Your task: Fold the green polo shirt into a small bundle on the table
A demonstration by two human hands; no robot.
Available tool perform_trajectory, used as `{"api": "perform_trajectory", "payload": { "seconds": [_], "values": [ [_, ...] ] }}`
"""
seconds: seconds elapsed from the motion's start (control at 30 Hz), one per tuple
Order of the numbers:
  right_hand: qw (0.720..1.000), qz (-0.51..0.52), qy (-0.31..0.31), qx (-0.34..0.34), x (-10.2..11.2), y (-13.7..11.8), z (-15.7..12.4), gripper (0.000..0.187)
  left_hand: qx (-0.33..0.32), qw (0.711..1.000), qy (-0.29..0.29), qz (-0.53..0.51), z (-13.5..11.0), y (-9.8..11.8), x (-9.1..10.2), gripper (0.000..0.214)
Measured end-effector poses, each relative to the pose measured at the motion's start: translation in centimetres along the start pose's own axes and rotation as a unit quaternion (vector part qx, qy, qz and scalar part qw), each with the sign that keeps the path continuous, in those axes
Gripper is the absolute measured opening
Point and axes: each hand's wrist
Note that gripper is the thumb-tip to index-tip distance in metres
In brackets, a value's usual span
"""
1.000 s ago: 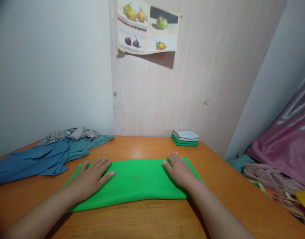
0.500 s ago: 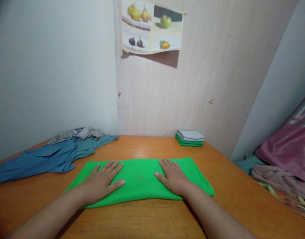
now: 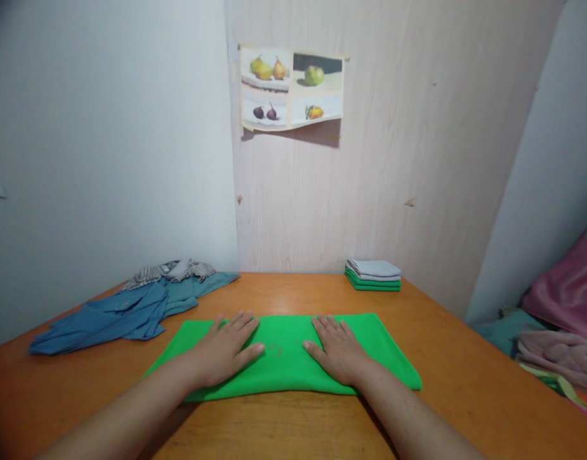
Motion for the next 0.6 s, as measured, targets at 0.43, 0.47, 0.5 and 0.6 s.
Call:
{"api": "perform_trajectory", "payload": {
  "seconds": [0.43, 0.47, 0.5, 0.6],
  "values": [
    [1.0, 0.003, 0.008, 0.0, -0.6, 0.0, 0.3, 0.092, -0.042, 0.998, -0.017, -0.038, 2.7, 4.0, -4.6, 0.091],
    [1.0, 0.004, 0.008, -0.001, -0.6, 0.1, 0.3, 0.092, -0.043, 0.998, -0.015, -0.037, 2.6, 3.9, -4.7, 0.092],
    [1.0, 0.006, 0.008, -0.002, -0.6, 0.1, 0.3, 0.092, -0.043, 0.998, -0.015, -0.036, 2.6, 3.8, -4.7, 0.093],
    [1.0, 0.009, 0.004, -0.002, -0.6, 0.1, 0.3, 0.092, -0.042, 0.998, -0.018, -0.034, 2.7, 3.8, -4.7, 0.094]
  ]
}}
Point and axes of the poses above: each hand's wrist, its own z-axis towards the middle knuckle, its own x-axis out of the back of the hand, y = z × x, and after that the axes turned 13 degrees about -z, right-handed
